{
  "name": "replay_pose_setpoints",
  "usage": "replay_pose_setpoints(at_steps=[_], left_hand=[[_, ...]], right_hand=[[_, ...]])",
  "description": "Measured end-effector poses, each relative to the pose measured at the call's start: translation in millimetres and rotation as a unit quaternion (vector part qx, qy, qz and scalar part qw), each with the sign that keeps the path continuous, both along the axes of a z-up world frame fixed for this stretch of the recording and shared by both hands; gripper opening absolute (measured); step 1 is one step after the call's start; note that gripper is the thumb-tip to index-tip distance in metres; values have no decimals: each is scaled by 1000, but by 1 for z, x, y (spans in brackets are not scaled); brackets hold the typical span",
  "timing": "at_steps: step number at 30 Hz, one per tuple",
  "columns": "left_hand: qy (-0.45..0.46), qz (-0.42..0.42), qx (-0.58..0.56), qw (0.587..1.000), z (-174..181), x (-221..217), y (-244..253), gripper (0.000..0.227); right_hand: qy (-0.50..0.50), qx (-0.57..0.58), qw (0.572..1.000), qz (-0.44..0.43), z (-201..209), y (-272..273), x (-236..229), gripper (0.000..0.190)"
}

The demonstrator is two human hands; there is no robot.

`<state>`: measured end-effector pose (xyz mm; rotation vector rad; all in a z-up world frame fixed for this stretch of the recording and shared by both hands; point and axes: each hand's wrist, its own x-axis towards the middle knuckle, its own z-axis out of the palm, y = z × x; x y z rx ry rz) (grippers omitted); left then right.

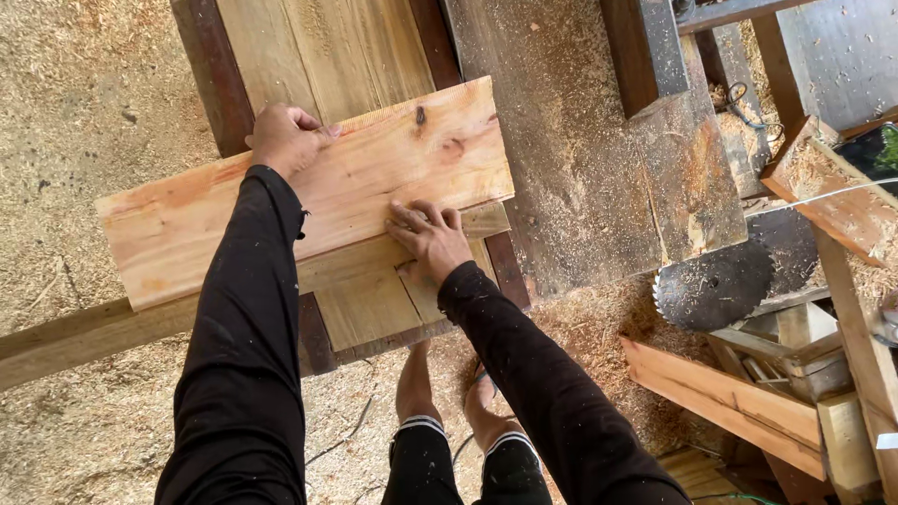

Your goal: The person marks a wooden plank with a pen, cuts it on a table saw, and then applies adhesive to the edges of a wooden frame. They insert the cut plank into the frame and press it into place.

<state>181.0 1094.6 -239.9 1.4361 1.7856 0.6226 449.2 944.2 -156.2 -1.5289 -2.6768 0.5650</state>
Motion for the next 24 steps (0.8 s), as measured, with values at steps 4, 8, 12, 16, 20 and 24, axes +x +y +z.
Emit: replay_pose_setpoints(at_steps=[4, 8, 12, 16, 20, 24], left_hand=[[-9, 11, -22, 1000, 8, 3, -3, 42], [0, 18, -20, 1000, 20, 7, 0, 38], [-43, 48, -73, 995, 28, 10, -9, 37], [1, 51, -36, 998, 30, 11, -7, 35], [-1, 61, -19, 998, 31, 11, -11, 35], [-8, 68, -31, 997, 29, 13, -5, 33]], right_hand=[[-11, 10, 1000, 2, 1, -2, -1, 82], [-43, 11, 999, 5, 2, 7, -4, 81], [-60, -17, 998, -1, 2, 3, -7, 83], [-45, -18, 999, -11, 2, 4, -8, 81], [-36, -5, 999, -6, 5, 5, -8, 81], [-29, -16, 999, -6, 4, 10, -9, 83]])
